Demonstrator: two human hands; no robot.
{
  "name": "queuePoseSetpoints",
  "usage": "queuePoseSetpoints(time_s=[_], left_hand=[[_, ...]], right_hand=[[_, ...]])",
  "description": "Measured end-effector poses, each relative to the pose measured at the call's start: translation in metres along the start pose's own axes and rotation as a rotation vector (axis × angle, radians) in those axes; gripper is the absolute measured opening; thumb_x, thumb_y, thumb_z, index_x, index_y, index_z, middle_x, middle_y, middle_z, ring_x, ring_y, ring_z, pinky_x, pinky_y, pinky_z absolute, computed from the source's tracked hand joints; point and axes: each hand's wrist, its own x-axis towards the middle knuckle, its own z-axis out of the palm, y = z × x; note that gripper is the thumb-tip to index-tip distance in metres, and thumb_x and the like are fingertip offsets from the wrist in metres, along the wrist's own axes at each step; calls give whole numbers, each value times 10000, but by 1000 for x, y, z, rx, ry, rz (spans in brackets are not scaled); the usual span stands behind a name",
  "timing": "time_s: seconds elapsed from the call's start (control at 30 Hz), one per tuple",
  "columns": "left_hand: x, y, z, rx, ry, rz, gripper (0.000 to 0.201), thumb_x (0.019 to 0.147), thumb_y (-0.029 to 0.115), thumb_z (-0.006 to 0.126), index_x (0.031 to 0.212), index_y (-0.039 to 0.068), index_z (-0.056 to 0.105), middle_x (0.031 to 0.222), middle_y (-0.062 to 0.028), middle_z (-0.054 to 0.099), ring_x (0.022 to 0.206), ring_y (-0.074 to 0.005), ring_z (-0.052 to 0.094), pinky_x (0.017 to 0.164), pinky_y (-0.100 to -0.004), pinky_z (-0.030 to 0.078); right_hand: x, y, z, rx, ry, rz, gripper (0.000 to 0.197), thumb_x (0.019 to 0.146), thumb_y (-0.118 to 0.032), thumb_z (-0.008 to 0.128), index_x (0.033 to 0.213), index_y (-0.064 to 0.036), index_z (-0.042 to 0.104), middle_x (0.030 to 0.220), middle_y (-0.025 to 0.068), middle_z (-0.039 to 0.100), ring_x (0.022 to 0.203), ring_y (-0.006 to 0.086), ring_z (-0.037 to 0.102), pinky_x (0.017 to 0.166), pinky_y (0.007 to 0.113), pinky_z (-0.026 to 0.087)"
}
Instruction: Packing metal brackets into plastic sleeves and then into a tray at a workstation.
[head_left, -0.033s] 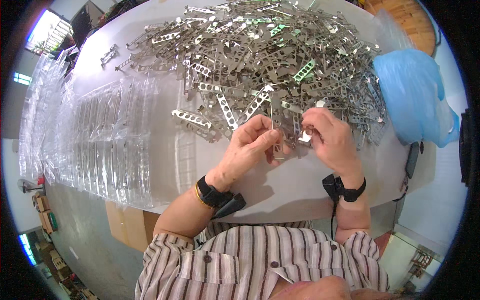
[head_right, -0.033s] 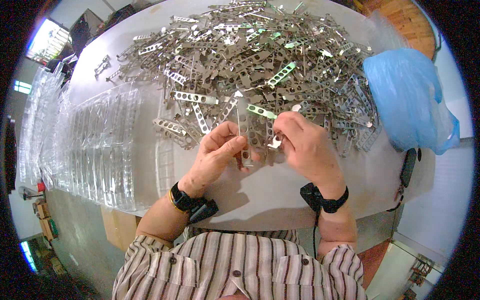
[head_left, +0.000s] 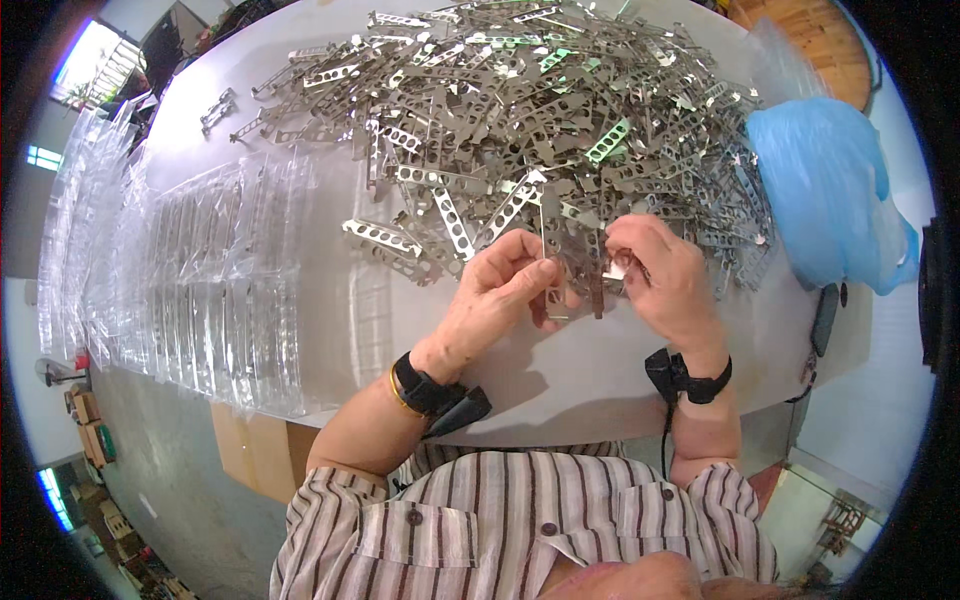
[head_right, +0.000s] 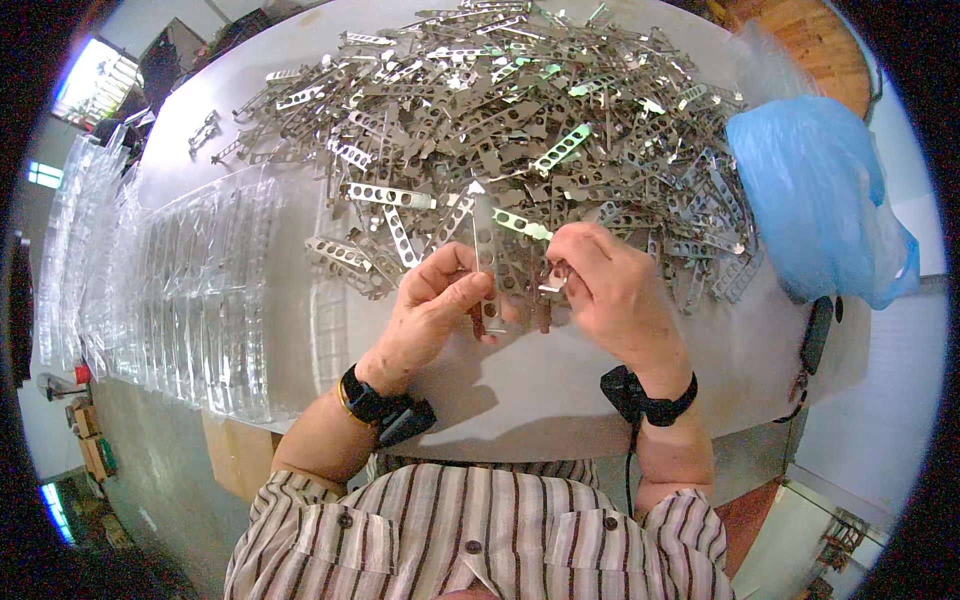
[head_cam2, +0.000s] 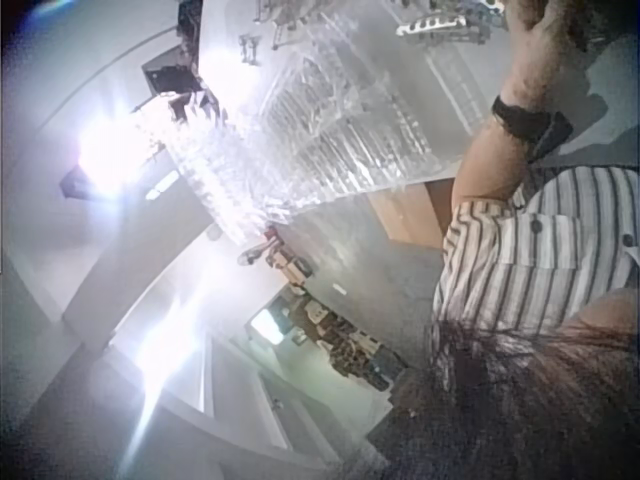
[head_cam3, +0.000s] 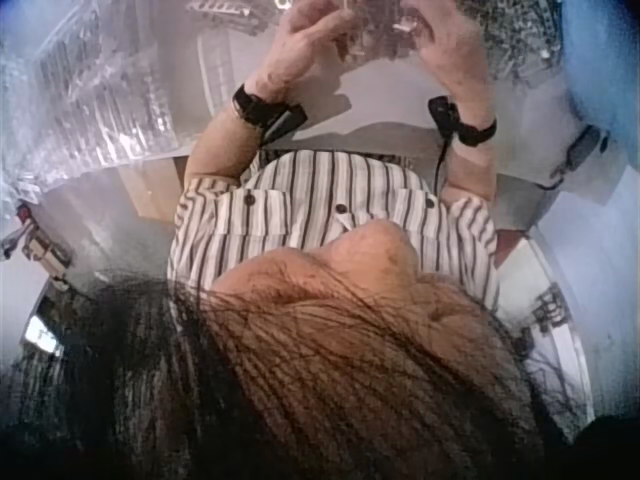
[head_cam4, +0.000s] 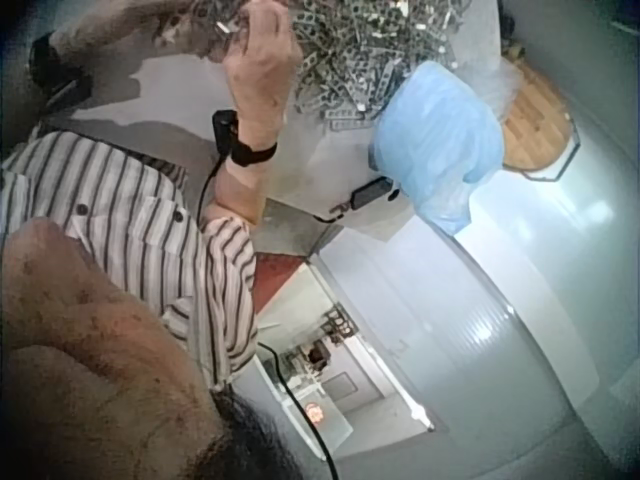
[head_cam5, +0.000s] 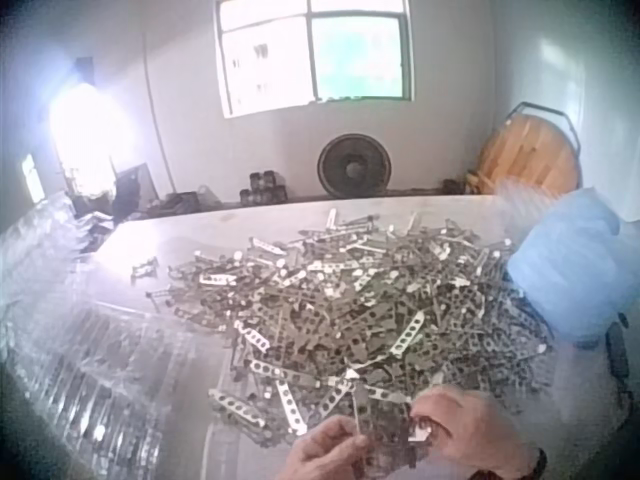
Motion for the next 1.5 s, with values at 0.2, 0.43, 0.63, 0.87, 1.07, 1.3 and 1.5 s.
queuePoseSetpoints(time_s=[0.2,0.43,0.63,0.87,1.07,1.3,1.5], left_hand=[[3,-5,-2,-15,-15,24,139,1037,213,558,1033,74,546,886,-100,721,674,-102,646,568,-242,558],[2,-4,-1,-18,-16,6,134,1043,206,549,1038,72,546,912,-82,713,766,-117,684,576,-237,564],[1,-3,-1,20,-37,-25,147,1044,209,548,1072,65,561,936,-67,708,818,-121,691,579,-236,563],[1,-1,3,38,-6,-42,165,1049,222,542,1051,58,555,870,-60,717,660,-60,609,562,-210,521],[2,0,2,47,-7,-55,173,1049,229,542,1052,57,555,869,-60,717,664,-58,612,556,-206,522],[2,1,3,45,-8,-63,177,1047,230,548,1056,53,555,878,-63,715,671,-58,605,568,-214,533],[2,0,3,54,7,-77,168,1045,218,548,1058,50,544,904,-71,713,673,-63,602,584,-228,543]], right_hand=[[-4,8,3,171,194,-13,283,854,68,629,1113,-46,618,1030,128,705,787,250,713,697,325,577],[-8,-5,-1,366,392,94,200,1055,-181,522,1119,-22,624,1019,81,747,647,96,655,583,234,521],[-7,-12,-4,471,330,363,273,1078,-254,479,1123,-26,622,899,77,746,584,35,579,513,181,452],[-5,1,7,692,232,508,218,1065,-215,500,1150,-39,596,888,65,723,543,19,522,489,172,427],[-4,2,5,801,113,549,202,1033,-168,540,1182,-35,568,922,73,718,555,23,522,496,176,438],[-5,2,2,914,32,545,272,1012,-119,545,1259,-4,544,981,89,714,598,37,545,530,195,466],[-5,3,1,999,-28,579,339,1015,-131,554,1310,34,525,991,100,702,611,57,580,550,222,515]])
